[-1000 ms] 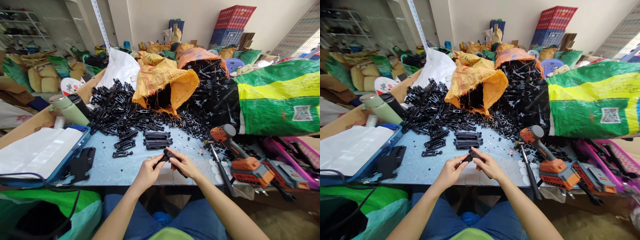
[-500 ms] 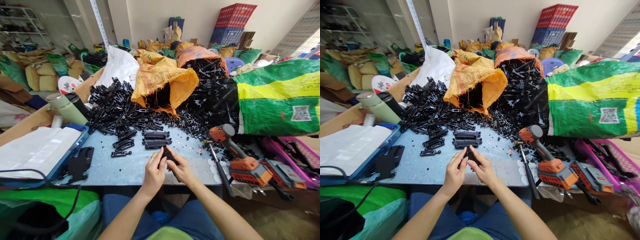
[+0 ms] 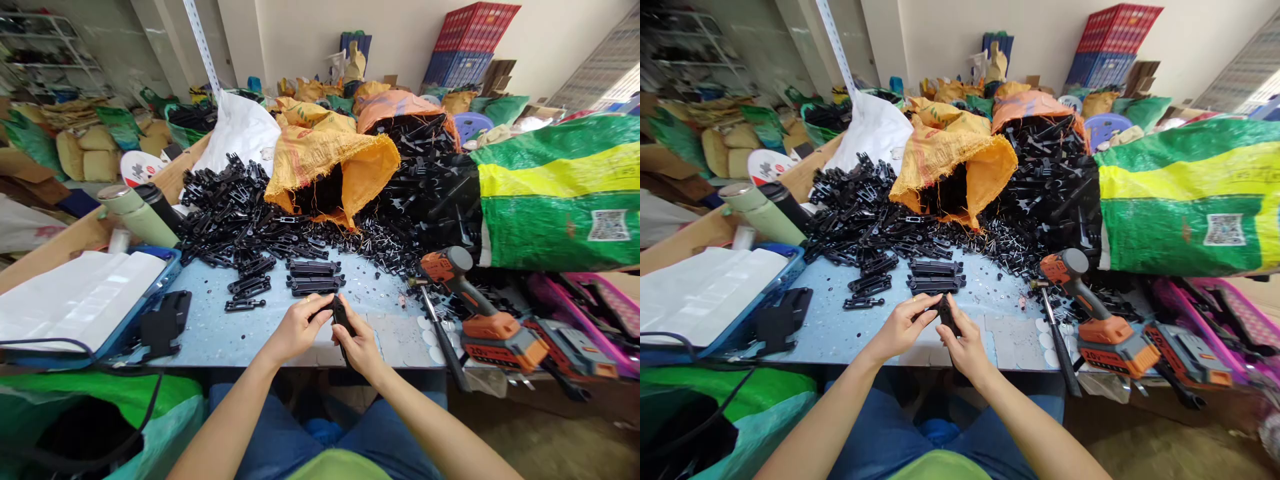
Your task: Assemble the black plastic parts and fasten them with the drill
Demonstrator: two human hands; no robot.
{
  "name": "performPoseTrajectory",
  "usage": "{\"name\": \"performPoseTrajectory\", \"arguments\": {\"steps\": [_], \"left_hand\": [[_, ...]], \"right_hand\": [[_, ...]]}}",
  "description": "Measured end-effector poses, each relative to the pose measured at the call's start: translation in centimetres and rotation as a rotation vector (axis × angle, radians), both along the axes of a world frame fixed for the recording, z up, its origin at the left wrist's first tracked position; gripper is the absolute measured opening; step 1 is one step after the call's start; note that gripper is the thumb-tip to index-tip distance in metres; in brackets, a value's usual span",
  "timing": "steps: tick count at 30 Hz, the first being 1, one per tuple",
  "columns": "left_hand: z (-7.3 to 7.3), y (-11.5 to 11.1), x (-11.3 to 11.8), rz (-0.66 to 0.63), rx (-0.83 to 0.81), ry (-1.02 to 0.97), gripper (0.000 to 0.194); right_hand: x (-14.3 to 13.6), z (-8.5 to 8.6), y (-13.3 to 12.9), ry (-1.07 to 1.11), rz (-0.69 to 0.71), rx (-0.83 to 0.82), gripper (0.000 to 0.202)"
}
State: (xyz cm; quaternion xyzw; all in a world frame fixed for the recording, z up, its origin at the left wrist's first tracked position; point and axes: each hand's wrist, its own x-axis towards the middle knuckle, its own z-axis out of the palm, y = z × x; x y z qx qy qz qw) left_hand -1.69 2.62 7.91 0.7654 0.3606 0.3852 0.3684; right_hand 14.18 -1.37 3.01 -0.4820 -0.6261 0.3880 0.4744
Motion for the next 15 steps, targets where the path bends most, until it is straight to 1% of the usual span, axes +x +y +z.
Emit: {"name": "performPoseTrajectory", "arguments": {"steps": [3,5,8,11,12,13,15], "left_hand": [[-0.2,0.1,-0.2,0.014,-0.025,0.055,0.034],[-0.6,-0.2,-0.3,0.032,-0.017,0.109,0.04],[-1.5,-0.7,-0.4,0.005,0.011,0.176,0.045],[-2.3,-1.0,-0.5,-0.011,0.052,0.198,0.038],[-2.6,-1.0,-0.5,0.001,0.076,0.209,0.037],[-2.8,-1.1,-0.5,0.028,0.112,0.226,0.037],[-3.2,-1.4,-0.4,0.121,0.225,0.291,0.036]], "right_hand": [[0.3,0.1,0.3,-0.023,0.03,-0.044,0.053],[0.9,0.9,0.9,-0.056,0.072,-0.067,0.052],[1.8,2.4,2.1,-0.2,0.142,0.0,0.051],[2.1,3.3,3.0,-0.33,0.222,0.065,0.039],[2.1,3.4,3.2,-0.346,0.223,0.064,0.033],[2.0,3.3,3.3,-0.349,0.193,0.057,0.028],[1.8,2.9,3.4,-0.325,0.078,0.039,0.022]]}}
